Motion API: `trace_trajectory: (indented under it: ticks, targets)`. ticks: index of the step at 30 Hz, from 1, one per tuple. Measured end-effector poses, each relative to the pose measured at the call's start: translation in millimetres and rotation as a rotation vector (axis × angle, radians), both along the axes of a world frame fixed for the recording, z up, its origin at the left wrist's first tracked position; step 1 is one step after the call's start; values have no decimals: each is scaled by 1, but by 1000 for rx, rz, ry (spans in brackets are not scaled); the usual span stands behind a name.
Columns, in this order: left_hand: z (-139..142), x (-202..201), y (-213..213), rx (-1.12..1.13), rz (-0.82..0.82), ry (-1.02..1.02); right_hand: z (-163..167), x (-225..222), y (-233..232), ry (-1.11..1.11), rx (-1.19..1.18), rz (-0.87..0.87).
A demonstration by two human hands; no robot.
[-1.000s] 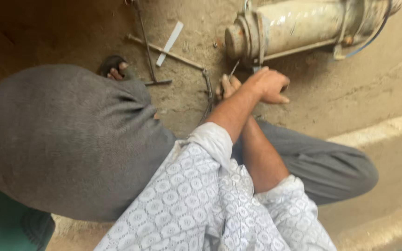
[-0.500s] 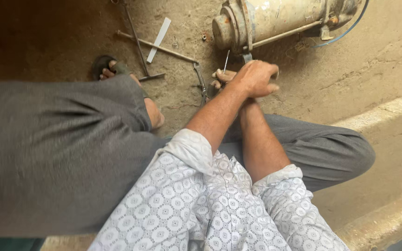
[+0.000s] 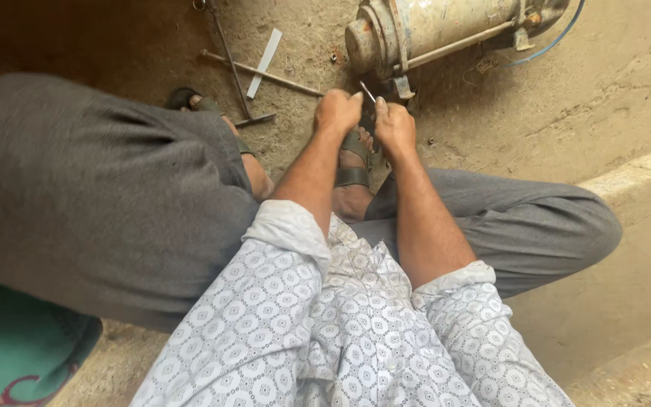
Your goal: The person sits on the floor and uses a T-handle wrench and a standard wrench to loosen and remove bolts from a cylindrical electric motor. They reposition the motor and continue to remove fasteners from different sides.
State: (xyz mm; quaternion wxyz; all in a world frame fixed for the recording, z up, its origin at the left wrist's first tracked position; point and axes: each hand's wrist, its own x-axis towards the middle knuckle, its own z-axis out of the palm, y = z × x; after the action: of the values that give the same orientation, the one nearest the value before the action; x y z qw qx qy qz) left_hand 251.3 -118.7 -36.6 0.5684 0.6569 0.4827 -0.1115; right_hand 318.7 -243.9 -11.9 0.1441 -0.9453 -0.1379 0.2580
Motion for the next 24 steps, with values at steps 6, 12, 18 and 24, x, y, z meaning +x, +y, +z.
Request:
trace_trajectory:
  ticks: [6,12,18,24]
  targets:
    - [12,12,-11,-37,-8,-117,-2,-17,-1,-162,32,200]
    - [5,16,-13,-239,97,-148,-12,-16,-2,-104,-164,147]
    - [-9,22,-19,-205,59,-154,-26,-13,-11,-168,-138,150]
    - [-16,20,-21,-288,269,-159,-28,-11,-15,-187,-124,198]
